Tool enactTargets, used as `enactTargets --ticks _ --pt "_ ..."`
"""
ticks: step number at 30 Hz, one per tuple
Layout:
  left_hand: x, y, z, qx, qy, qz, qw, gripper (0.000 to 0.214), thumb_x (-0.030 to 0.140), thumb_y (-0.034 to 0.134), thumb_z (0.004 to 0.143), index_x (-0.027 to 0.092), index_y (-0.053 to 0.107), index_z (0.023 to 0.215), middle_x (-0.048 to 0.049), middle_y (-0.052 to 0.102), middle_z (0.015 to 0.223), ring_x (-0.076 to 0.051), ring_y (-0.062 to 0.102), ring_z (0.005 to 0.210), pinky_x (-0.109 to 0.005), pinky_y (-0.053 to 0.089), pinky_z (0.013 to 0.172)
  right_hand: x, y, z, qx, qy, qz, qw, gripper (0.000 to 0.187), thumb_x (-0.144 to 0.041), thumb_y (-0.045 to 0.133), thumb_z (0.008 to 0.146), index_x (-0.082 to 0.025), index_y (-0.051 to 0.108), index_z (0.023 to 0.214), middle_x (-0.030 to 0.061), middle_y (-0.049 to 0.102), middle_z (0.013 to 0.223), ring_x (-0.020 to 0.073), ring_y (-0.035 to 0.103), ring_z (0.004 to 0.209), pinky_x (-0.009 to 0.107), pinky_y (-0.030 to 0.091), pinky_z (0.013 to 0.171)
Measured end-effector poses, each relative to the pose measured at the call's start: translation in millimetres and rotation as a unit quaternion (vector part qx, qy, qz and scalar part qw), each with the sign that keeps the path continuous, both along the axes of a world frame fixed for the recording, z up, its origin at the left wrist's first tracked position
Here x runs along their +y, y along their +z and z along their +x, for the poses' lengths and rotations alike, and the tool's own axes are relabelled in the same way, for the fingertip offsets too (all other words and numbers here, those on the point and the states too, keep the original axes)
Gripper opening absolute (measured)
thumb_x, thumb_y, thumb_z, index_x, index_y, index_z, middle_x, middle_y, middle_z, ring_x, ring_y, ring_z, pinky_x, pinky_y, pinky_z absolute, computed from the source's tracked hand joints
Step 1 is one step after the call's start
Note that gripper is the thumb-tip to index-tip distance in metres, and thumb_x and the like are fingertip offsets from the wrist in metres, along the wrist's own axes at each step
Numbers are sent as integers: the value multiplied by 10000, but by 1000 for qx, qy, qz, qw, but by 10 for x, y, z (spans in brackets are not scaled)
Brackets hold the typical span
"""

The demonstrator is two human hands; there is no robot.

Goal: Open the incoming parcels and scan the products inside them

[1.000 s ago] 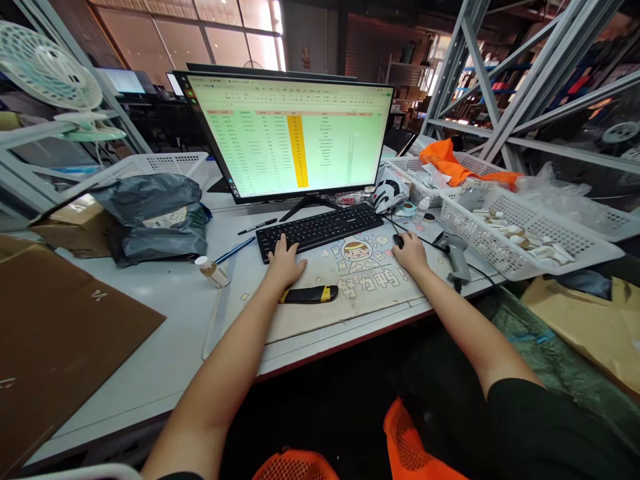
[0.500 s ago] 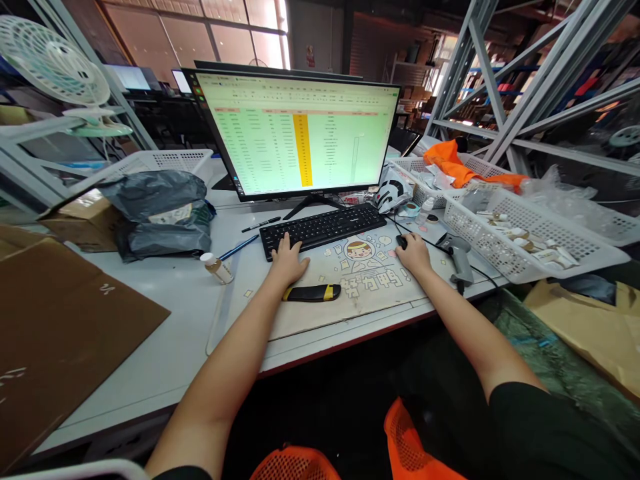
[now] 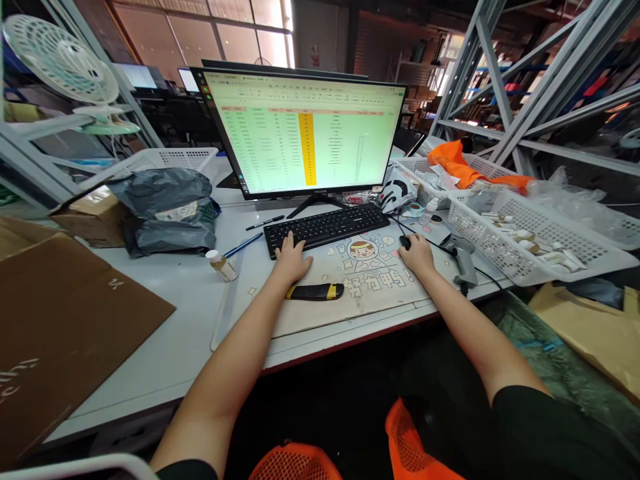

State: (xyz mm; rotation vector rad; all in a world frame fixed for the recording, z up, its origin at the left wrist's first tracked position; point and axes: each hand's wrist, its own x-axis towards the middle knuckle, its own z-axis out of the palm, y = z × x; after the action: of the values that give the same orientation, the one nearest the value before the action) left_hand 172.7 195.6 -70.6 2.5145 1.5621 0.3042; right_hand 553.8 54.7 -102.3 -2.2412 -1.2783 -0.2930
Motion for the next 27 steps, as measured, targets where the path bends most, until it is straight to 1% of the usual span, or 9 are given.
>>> enactTargets --ticks 8,15,21,27 --pt "11 -24 2 -4 1 3 1000 671 422 589 1013 152 503 1621 -216 132 1807 -421 205 1668 -657 255 1320 4 -26 30 -2 10 5 1000 510 -290 581 842 -122 705 1308 213 632 1396 385 610 1208 526 504 1092" --pt "17 -40 -6 -12 -2 4 1000 668 422 596 1003 161 514 1612 -211 132 1808 -422 201 1669 -652 259 1321 10 -42 40 -5 11 9 1000 500 -308 586 837 -136 716 1289 205 638 1373 376 608 1181 520 515 1063" --pt "2 -6 0 -8 -2 -9 1000 680 412 588 1007 151 491 1628 -213 113 1811 -421 190 1672 -662 241 1323 11 -38 36 -7 10 7 1000 510 -301 575 841 -123 714 1298 209 646 1346 380 606 1184 523 508 1074" --pt "1 12 2 -6 -1 -14 1000 680 421 585 1009 155 489 1628 -208 108 1812 -419 174 1676 -663 230 1327 9 -33 40 -7 13 6 1000 514 -299 589 839 -118 709 1305 214 641 1364 377 601 1204 515 496 1096"
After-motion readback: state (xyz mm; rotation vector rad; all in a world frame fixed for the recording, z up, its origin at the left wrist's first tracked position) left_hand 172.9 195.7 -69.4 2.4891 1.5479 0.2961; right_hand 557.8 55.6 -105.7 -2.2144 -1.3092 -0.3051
